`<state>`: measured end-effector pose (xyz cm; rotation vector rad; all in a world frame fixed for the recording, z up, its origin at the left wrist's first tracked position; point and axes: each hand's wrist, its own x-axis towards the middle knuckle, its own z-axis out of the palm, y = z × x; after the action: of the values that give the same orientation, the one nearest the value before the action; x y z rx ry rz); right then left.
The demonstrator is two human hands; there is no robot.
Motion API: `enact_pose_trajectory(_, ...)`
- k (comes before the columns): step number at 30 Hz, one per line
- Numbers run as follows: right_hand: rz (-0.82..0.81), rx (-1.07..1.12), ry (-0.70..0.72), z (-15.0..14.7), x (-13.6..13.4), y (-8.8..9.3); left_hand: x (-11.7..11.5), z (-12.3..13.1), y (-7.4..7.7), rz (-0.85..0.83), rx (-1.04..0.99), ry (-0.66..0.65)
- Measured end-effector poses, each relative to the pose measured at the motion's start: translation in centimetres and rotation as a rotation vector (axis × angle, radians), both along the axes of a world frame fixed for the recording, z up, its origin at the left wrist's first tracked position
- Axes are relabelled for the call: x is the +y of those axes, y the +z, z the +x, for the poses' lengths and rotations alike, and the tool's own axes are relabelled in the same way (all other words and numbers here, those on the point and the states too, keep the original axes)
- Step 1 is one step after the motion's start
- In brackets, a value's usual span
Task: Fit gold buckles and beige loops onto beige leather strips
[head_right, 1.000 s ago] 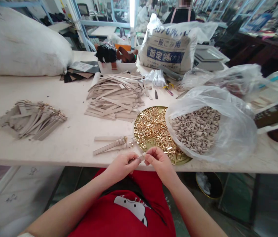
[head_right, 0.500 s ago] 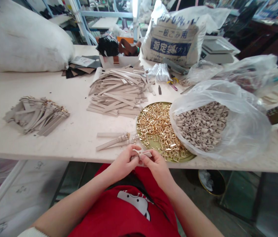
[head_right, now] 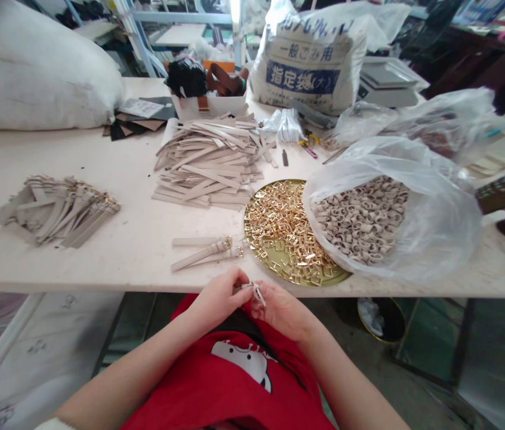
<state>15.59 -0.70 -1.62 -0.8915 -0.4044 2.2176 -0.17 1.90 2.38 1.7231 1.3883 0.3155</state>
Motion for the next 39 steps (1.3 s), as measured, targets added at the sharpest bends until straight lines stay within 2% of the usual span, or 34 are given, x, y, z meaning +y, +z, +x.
enact_pose_trajectory(3,-0.012,0.008,-0.006,0.2,-0.2,-0.4,-0.1,-0.1,-0.1,0.005,-0.010,-0.021)
enact_pose_trajectory(6,0.055,-0.051,-0.026,0.2,-0.3,-0.1,-0.3,-0.4,0.0,0.003,-0.056,-0.028)
enact_pose_trajectory(12,0.300,-0.418,-0.189,-0.4,-0.1,1.1,-0.7,-0.9,0.9,-0.052,-0.217,-0.037)
enact_pose_trajectory(15,0.431,-0.630,-0.243,-0.8,-0.1,1.3,-0.8,-0.8,0.7,-0.052,-0.219,0.005)
enact_pose_trajectory(22,0.448,-0.723,-0.139,-0.6,0.0,1.4,-0.6,-0.5,-1.4,-0.162,-0.238,0.025)
enact_pose_trajectory(25,0.452,-0.760,-0.156,0.0,0.2,1.2,-0.7,-0.6,-1.4,-0.198,-0.272,0.037)
enact_pose_trajectory(28,0.473,-0.892,-0.189,0.3,0.4,1.0,-0.7,-0.8,-0.9,-0.318,-0.391,0.040)
enact_pose_trajectory(31,0.556,-0.985,-0.156,0.2,0.3,1.1,-0.7,-0.7,-0.6,-0.408,-0.488,0.057)
enact_pose_trajectory(35,0.763,-1.101,-0.017,0.1,-0.3,1.2,-0.7,-0.3,-1.1,-0.403,-0.487,0.066)
enact_pose_trajectory(39,0.801,-1.105,-0.005,0.2,-0.7,0.8,-0.7,-0.4,-1.7,-0.487,-0.535,0.061)
